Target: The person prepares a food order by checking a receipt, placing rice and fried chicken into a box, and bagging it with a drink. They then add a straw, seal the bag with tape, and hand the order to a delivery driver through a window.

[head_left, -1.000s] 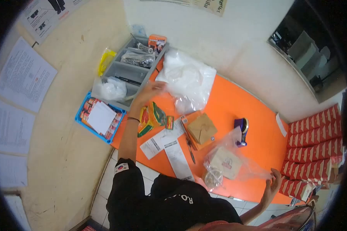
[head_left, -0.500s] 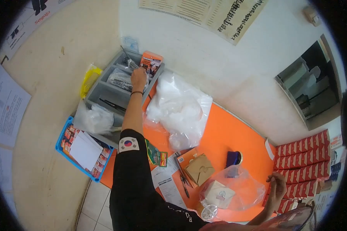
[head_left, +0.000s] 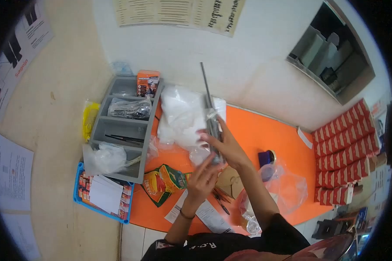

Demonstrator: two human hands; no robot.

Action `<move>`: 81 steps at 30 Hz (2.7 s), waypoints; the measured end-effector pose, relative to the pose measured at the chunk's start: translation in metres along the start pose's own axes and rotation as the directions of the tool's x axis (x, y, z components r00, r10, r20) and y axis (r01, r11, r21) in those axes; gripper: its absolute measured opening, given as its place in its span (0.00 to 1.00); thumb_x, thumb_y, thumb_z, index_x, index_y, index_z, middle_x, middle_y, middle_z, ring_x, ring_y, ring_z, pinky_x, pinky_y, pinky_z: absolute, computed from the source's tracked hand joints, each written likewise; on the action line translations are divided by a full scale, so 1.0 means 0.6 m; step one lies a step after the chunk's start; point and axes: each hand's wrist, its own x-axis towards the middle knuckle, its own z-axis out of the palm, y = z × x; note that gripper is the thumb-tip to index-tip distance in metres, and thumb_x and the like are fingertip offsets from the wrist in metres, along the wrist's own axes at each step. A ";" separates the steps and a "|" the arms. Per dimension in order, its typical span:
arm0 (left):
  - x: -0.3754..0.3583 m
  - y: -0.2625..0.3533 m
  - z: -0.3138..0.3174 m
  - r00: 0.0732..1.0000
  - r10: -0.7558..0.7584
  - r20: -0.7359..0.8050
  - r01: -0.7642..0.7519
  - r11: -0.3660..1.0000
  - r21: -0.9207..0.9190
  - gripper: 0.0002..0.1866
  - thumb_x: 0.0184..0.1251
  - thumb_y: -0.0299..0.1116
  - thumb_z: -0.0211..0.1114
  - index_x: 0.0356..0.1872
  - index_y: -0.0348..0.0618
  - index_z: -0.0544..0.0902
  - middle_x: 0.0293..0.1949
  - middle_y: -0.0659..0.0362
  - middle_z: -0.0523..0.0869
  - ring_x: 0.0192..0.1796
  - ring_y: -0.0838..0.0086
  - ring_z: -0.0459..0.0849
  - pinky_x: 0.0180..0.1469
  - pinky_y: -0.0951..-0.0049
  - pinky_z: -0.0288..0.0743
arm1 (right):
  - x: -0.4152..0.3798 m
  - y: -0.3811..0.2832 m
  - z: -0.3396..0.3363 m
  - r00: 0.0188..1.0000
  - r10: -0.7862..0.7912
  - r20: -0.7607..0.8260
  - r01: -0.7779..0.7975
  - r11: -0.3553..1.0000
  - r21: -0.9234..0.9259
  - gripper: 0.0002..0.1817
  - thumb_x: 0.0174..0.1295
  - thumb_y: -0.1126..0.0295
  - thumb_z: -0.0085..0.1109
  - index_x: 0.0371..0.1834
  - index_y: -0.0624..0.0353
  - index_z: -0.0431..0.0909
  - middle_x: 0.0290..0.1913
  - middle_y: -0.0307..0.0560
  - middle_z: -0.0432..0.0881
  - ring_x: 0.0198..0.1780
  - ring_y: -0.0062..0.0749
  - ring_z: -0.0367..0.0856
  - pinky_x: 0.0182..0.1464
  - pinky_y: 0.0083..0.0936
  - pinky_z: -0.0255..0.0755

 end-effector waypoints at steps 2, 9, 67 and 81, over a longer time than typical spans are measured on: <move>-0.015 0.022 -0.017 0.983 -0.090 0.161 0.121 0.974 -0.192 0.15 0.64 0.35 0.66 0.48 0.38 0.82 0.57 0.49 0.80 0.58 0.62 0.80 0.56 0.66 0.75 | -0.016 -0.009 0.009 0.998 0.031 0.046 -0.026 0.994 -0.103 0.37 0.64 0.64 0.61 0.73 0.55 0.52 0.51 0.55 0.80 0.45 0.33 0.81 0.47 0.30 0.75; 0.101 -0.001 -0.099 0.877 -0.465 -0.121 0.351 0.792 -0.500 0.30 0.73 0.54 0.51 0.57 0.34 0.75 0.51 0.53 0.82 0.47 0.71 0.79 0.54 0.70 0.70 | -0.121 0.064 0.072 0.900 -0.389 0.199 0.413 0.609 -0.677 0.28 0.64 0.70 0.53 0.67 0.59 0.58 0.53 0.67 0.76 0.45 0.64 0.78 0.42 0.49 0.73; 0.068 -0.161 -0.421 0.793 -0.563 -0.231 0.524 0.825 -0.214 0.11 0.56 0.30 0.73 0.38 0.43 0.80 0.31 0.67 0.73 0.31 0.85 0.67 0.36 0.85 0.62 | 0.058 -0.017 0.172 0.935 -0.165 0.313 0.090 0.966 0.241 0.09 0.63 0.66 0.61 0.41 0.59 0.78 0.37 0.39 0.81 0.33 0.22 0.81 0.30 0.19 0.73; 0.102 -0.080 -0.343 0.857 -0.161 -0.489 0.514 0.323 0.795 0.39 0.59 0.65 0.59 0.63 0.46 0.72 0.63 0.46 0.72 0.62 0.55 0.74 0.59 0.55 0.71 | -0.195 -0.155 -0.154 0.818 -0.548 -0.176 0.573 0.751 0.328 0.19 0.64 0.75 0.54 0.58 0.61 0.64 0.40 0.48 0.81 0.41 0.36 0.82 0.47 0.29 0.77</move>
